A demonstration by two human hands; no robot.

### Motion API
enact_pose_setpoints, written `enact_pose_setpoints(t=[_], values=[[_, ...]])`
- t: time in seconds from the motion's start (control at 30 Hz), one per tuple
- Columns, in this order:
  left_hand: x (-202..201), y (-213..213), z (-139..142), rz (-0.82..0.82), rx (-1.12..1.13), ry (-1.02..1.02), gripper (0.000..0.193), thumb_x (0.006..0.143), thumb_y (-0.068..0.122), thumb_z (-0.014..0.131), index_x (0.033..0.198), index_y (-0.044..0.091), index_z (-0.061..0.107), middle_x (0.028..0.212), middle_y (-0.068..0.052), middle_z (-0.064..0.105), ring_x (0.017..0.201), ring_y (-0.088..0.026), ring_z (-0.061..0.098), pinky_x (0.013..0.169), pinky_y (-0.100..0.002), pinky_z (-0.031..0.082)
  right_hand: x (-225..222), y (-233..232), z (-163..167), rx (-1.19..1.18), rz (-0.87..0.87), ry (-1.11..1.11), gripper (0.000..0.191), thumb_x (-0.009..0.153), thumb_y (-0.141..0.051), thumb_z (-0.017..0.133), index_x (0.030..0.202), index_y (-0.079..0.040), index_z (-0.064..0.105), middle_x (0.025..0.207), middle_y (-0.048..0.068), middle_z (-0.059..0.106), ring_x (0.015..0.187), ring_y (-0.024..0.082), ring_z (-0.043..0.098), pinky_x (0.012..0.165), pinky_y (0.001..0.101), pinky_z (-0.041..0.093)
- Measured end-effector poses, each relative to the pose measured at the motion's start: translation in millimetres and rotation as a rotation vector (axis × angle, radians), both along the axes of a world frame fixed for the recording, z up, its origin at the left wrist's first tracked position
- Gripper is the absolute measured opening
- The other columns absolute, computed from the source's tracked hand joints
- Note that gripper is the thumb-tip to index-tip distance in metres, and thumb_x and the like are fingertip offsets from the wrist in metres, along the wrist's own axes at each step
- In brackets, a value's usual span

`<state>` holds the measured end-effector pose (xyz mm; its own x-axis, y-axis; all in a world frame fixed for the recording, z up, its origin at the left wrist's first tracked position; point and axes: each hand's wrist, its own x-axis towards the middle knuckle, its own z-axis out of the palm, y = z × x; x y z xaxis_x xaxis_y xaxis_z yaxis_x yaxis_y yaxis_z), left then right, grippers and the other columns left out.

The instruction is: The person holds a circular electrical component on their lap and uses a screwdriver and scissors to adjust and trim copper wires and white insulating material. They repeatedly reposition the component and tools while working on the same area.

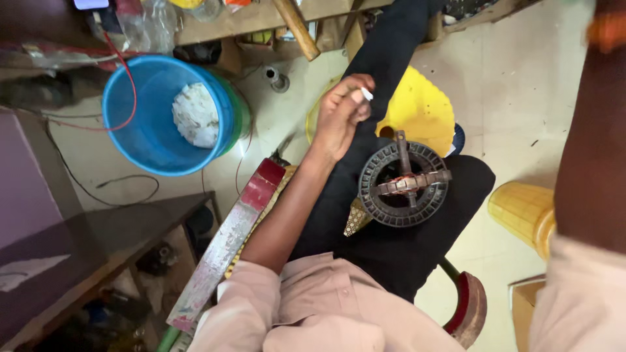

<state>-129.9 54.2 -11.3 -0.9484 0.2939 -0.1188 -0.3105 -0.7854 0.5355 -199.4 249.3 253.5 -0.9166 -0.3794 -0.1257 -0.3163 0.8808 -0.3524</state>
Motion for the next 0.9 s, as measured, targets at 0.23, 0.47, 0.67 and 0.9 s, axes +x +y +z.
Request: enact_pose_setpoints(t=[0.23,0.47,0.67,0.9], values=[[31.1,-32.3,6.8,0.078,-0.043,-0.222,0.017,0.103,0.012,0.067,0.112,-0.001,0.071,0.082,0.003,0.058,0.072,-0.005,0.048,0.064,-0.023,0.038,-2.0,-37.3,-47.9,0.137,0.354,-0.074,0.022,0.086,-0.007,0.075,0.106,0.000,0.070,0.100,0.011,0.067,0.087,0.022,0.062,0.075,0.0317,0.050],[61.0,-40.2,61.1,0.007,-0.235,-0.179,0.012,0.101,0.010,0.067,0.107,0.001,0.072,0.098,0.003,0.067,0.079,-0.002,0.053,0.069,-0.022,0.041,42.4,-85.6,-11.0,-0.338,0.346,-0.078,0.034,0.077,-0.001,0.081,0.109,0.002,0.072,0.111,0.018,0.069,0.101,0.031,0.068,0.086,0.0376,0.056],[114.8,-39.3,99.0,-0.045,-0.160,-0.015,0.007,0.104,0.000,0.066,0.109,-0.004,0.070,0.113,-0.004,0.066,0.101,-0.008,0.064,0.094,-0.025,0.052,174.3,-60.4,-67.1,-0.588,-0.032,0.024,0.027,0.091,0.000,0.083,0.115,-0.005,0.073,0.117,0.013,0.072,0.101,0.022,0.072,0.088,0.0302,0.059],[169.1,-27.2,100.2,-0.146,-0.317,0.052,0.006,0.103,-0.001,0.067,0.107,-0.004,0.069,0.115,-0.004,0.065,0.100,-0.009,0.065,0.090,-0.026,0.053,258.2,-50.9,-101.0,-0.784,-0.340,0.077,0.023,0.090,0.002,0.085,0.109,0.001,0.071,0.110,0.014,0.072,0.097,0.021,0.072,0.084,0.0271,0.058]])
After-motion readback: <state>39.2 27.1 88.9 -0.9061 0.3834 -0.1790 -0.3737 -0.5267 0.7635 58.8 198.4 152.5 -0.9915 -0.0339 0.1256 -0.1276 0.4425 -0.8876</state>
